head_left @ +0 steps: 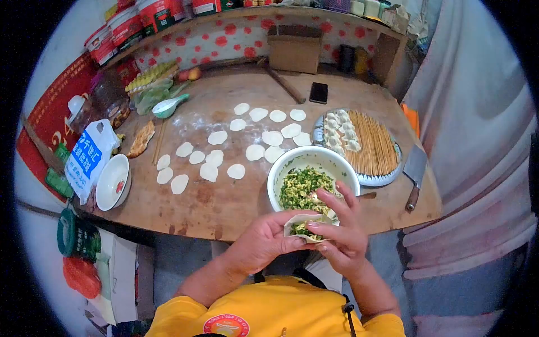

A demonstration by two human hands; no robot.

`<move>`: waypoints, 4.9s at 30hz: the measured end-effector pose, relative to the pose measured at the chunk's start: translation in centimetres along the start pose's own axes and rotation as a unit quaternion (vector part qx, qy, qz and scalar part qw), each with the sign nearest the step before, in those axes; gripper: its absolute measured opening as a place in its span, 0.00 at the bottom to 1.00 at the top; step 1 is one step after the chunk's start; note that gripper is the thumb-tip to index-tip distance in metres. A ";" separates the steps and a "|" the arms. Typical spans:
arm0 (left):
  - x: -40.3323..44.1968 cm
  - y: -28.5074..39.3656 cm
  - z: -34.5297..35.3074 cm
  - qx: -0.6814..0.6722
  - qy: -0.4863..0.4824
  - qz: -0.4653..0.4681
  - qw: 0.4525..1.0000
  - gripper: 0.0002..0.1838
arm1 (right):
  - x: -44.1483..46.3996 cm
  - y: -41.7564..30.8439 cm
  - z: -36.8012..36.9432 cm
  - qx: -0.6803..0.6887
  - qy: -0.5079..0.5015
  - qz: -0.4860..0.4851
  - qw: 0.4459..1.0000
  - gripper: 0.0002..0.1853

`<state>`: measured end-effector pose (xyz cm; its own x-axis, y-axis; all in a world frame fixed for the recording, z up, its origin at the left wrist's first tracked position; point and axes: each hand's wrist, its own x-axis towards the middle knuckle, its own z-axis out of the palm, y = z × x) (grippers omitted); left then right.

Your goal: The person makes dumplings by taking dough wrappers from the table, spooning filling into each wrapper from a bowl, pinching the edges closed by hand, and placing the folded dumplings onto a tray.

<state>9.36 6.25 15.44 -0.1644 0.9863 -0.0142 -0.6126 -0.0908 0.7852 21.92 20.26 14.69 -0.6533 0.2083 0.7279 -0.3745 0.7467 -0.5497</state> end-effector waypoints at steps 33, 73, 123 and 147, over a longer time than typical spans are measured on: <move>-1.5 0.2 0.7 0.111 0.008 -0.008 0.994 0.24 | 0.7 -1.7 0.2 0.055 -0.054 0.045 0.996 0.07; -0.7 -1.2 0.5 0.120 0.050 0.071 0.989 0.15 | -2.2 -2.6 0.4 0.138 0.086 0.195 0.967 0.10; -2.3 -0.2 2.0 0.565 0.039 0.363 0.740 0.16 | -3.4 -3.7 1.1 0.203 0.102 0.198 0.954 0.12; -1.1 -0.2 0.9 0.479 0.023 0.258 0.839 0.09 | -3.8 -4.3 0.7 0.157 0.073 0.189 0.967 0.08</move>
<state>10.38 5.35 15.84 -0.2591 0.8414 0.4742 0.4470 -0.3307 0.8311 25.53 15.76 13.99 -0.6918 0.5324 0.4878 -0.3231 0.3759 -0.8685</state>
